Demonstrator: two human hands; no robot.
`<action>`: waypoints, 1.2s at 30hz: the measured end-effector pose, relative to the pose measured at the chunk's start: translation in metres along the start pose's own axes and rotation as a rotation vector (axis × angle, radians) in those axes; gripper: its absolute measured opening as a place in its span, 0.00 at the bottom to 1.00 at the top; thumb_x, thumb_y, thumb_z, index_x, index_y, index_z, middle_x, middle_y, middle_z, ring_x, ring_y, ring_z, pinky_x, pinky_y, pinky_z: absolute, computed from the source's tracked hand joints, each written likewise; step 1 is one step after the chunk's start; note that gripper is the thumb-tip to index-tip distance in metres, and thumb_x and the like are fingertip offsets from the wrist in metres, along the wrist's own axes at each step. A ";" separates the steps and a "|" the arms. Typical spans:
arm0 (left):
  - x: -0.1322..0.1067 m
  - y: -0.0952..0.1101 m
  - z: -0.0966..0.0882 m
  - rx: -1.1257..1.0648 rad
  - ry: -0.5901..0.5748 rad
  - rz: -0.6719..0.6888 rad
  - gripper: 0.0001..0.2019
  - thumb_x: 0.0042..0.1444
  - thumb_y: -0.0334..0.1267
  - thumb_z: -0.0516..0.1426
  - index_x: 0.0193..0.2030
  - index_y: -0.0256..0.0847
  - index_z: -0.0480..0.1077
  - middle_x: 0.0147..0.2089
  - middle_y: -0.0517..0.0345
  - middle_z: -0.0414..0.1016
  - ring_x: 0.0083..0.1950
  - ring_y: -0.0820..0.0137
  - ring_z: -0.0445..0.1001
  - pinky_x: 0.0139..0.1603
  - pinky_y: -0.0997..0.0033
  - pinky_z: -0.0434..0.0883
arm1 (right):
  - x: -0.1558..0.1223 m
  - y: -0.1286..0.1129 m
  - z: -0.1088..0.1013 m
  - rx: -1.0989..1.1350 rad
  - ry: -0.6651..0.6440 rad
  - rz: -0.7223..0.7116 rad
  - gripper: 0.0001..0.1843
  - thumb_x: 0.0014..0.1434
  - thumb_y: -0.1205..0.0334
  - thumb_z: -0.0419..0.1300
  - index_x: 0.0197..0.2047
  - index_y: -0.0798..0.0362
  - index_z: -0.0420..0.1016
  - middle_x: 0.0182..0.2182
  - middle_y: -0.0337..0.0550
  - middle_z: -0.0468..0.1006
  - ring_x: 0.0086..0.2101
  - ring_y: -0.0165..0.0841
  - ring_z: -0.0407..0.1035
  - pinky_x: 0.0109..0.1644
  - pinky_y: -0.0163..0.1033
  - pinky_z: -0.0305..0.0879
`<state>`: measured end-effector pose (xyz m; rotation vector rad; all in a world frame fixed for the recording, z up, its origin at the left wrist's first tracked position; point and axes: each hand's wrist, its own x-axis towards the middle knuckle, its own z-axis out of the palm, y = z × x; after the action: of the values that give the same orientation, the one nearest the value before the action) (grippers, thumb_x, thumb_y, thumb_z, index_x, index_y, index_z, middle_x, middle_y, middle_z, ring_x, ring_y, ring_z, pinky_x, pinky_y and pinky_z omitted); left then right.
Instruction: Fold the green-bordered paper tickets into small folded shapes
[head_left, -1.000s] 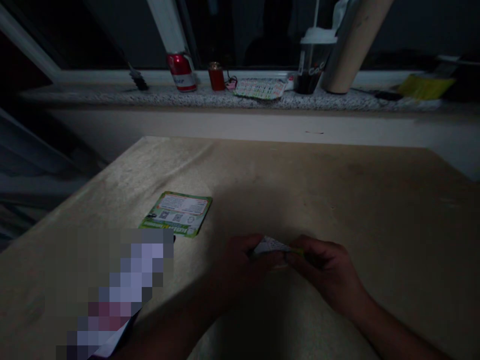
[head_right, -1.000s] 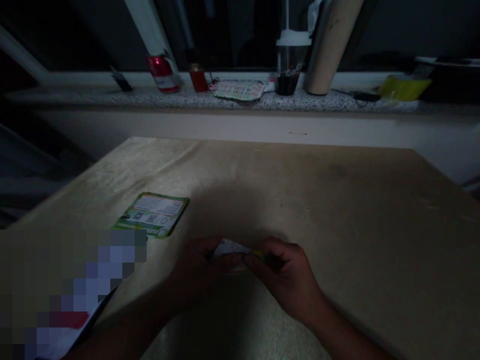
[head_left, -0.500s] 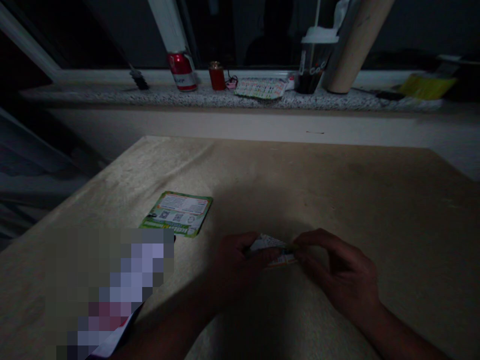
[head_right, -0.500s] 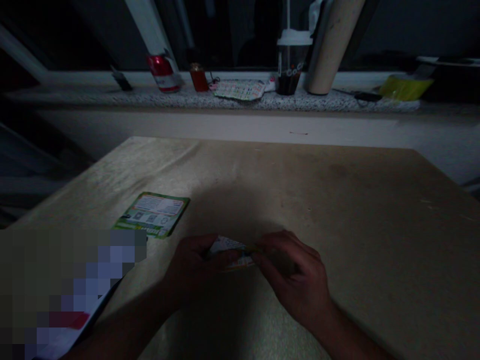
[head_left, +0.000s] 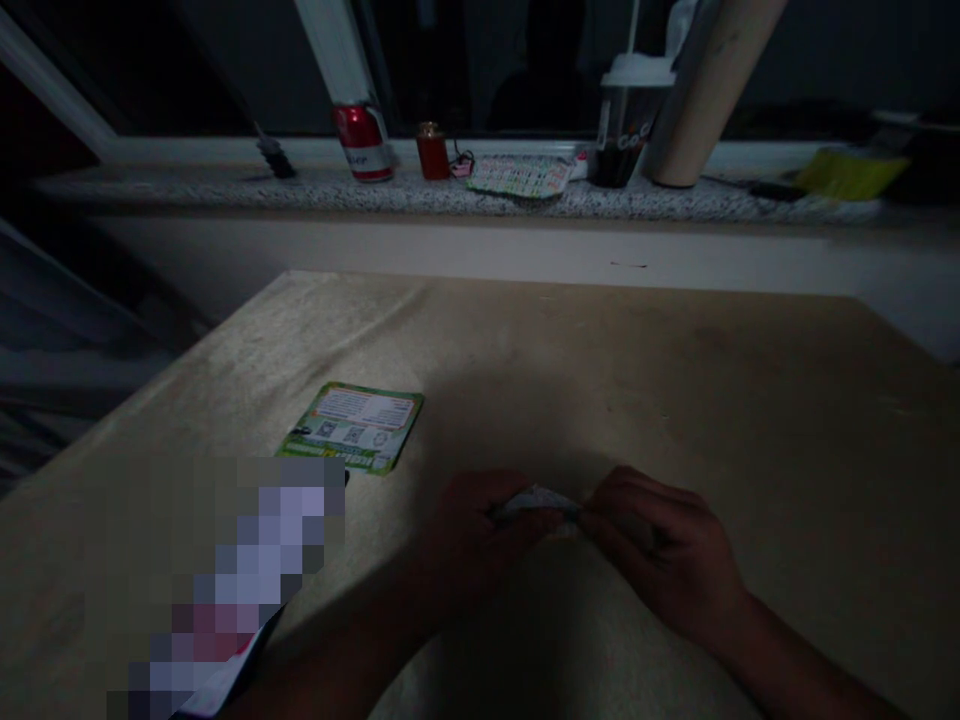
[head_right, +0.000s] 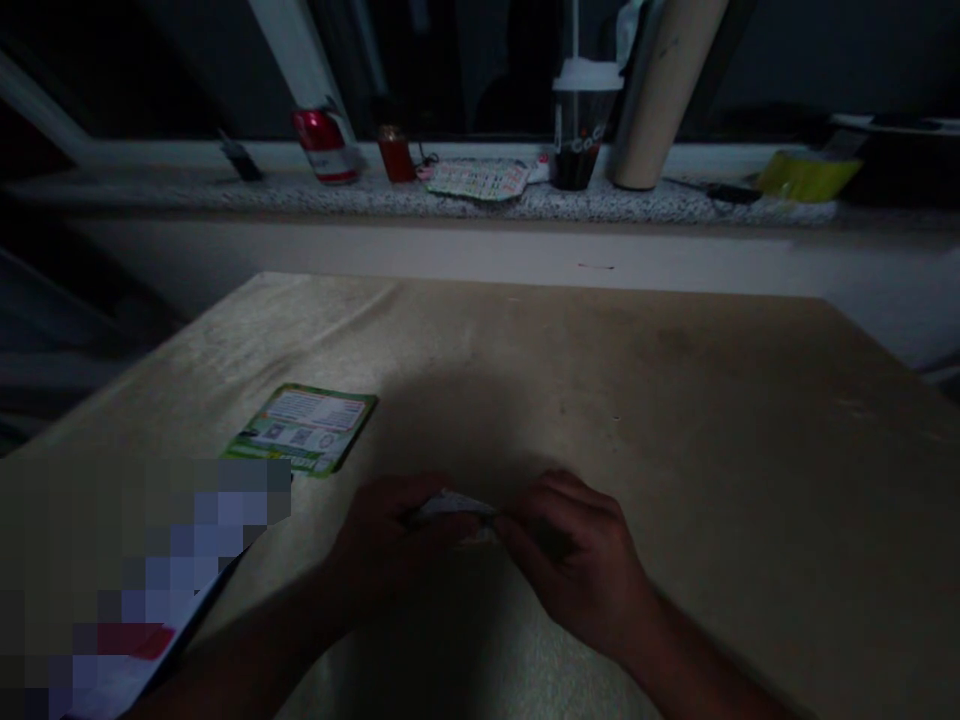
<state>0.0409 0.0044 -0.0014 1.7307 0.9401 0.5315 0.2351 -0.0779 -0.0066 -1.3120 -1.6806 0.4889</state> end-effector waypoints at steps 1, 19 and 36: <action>0.000 -0.001 0.000 0.000 -0.013 -0.001 0.13 0.54 0.43 0.64 0.24 0.37 0.74 0.20 0.66 0.62 0.23 0.76 0.59 0.24 0.76 0.54 | 0.000 0.000 -0.001 -0.013 -0.017 -0.026 0.07 0.64 0.68 0.61 0.33 0.53 0.76 0.24 0.41 0.74 0.26 0.32 0.68 0.29 0.39 0.65; 0.006 -0.006 0.001 -0.409 -0.220 -0.216 0.11 0.50 0.43 0.68 0.36 0.37 0.80 0.30 0.58 0.80 0.29 0.72 0.75 0.32 0.74 0.69 | -0.006 -0.003 -0.003 0.164 -0.178 0.219 0.17 0.68 0.62 0.54 0.26 0.51 0.64 0.22 0.34 0.61 0.23 0.28 0.57 0.25 0.36 0.50; 0.011 -0.016 0.002 -0.769 0.085 -0.176 0.18 0.49 0.37 0.69 0.47 0.39 0.75 0.34 0.60 0.80 0.35 0.70 0.79 0.40 0.68 0.75 | -0.008 0.011 0.001 0.623 0.029 0.431 0.24 0.70 0.45 0.50 0.32 0.52 0.75 0.31 0.46 0.78 0.32 0.38 0.73 0.40 0.43 0.72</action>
<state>0.0438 0.0145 -0.0183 0.9328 0.7906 0.7341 0.2405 -0.0814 -0.0189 -1.1847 -1.0743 1.1350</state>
